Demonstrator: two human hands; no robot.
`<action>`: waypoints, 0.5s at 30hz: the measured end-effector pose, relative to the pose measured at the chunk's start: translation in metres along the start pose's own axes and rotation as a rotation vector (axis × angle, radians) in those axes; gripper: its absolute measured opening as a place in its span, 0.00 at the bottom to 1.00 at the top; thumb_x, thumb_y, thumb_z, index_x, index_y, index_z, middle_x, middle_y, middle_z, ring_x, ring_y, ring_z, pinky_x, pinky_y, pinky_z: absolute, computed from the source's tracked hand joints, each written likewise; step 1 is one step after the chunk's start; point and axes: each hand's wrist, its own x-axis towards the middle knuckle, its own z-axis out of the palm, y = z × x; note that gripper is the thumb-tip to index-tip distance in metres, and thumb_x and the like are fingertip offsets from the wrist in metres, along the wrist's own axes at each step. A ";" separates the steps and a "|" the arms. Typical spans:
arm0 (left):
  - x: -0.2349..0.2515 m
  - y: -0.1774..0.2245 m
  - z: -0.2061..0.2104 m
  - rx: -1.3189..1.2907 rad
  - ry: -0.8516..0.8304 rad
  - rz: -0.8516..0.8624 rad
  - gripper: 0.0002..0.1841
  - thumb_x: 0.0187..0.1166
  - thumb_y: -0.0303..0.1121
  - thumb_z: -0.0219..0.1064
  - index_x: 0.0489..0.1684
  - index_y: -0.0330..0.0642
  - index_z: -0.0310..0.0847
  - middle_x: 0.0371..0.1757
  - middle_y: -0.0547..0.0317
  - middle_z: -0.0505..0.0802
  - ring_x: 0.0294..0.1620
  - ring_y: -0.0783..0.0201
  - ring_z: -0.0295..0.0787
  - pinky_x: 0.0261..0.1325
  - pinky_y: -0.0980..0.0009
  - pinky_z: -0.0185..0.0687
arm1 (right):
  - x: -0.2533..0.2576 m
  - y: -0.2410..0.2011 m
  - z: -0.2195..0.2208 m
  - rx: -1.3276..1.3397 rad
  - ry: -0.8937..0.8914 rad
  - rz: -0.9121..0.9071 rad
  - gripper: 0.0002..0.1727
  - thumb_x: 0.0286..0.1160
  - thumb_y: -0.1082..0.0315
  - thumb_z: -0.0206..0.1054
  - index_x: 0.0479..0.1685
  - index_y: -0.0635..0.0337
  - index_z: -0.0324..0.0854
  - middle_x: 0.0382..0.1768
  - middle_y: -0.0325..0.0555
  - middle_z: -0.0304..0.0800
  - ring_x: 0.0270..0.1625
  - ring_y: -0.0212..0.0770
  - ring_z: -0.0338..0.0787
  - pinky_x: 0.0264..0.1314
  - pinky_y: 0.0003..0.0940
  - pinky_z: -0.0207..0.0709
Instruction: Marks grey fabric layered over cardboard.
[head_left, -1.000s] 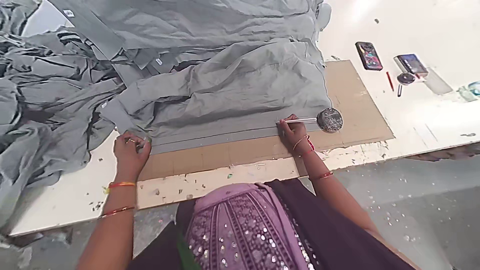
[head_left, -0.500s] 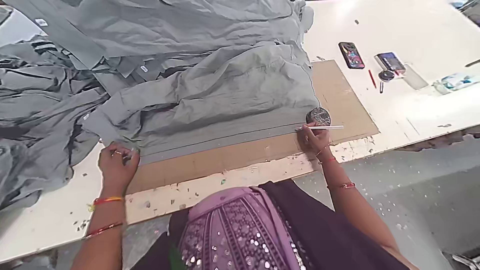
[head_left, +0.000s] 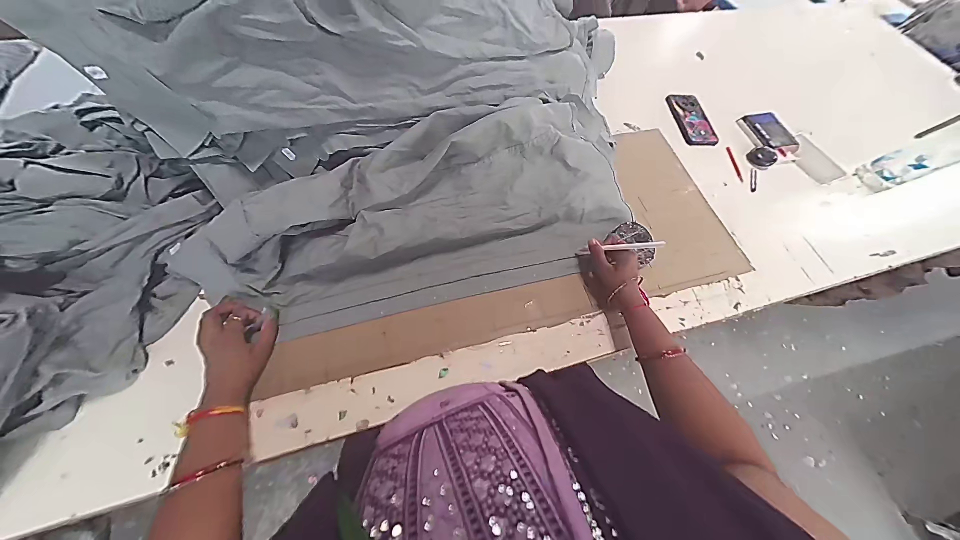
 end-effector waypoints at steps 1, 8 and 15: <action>-0.001 0.001 0.000 -0.007 0.003 -0.003 0.29 0.79 0.45 0.59 0.42 0.14 0.80 0.62 0.10 0.78 0.65 0.18 0.76 0.71 0.32 0.67 | 0.003 0.002 0.003 0.022 0.019 -0.018 0.18 0.85 0.64 0.64 0.37 0.76 0.80 0.29 0.57 0.81 0.34 0.49 0.81 0.45 0.51 0.73; -0.001 0.006 -0.001 -0.002 0.012 -0.016 0.28 0.78 0.44 0.59 0.41 0.15 0.80 0.61 0.11 0.79 0.64 0.18 0.77 0.69 0.33 0.68 | 0.016 -0.019 -0.006 -0.179 -0.078 -0.030 0.22 0.85 0.59 0.66 0.34 0.76 0.78 0.25 0.65 0.78 0.32 0.63 0.82 0.40 0.63 0.71; -0.001 0.006 -0.002 -0.005 0.024 -0.001 0.29 0.78 0.45 0.58 0.39 0.15 0.80 0.61 0.11 0.80 0.64 0.18 0.77 0.70 0.33 0.67 | 0.015 0.008 -0.037 0.200 0.439 0.013 0.25 0.91 0.65 0.43 0.57 0.78 0.82 0.47 0.63 0.91 0.48 0.43 0.90 0.59 0.41 0.80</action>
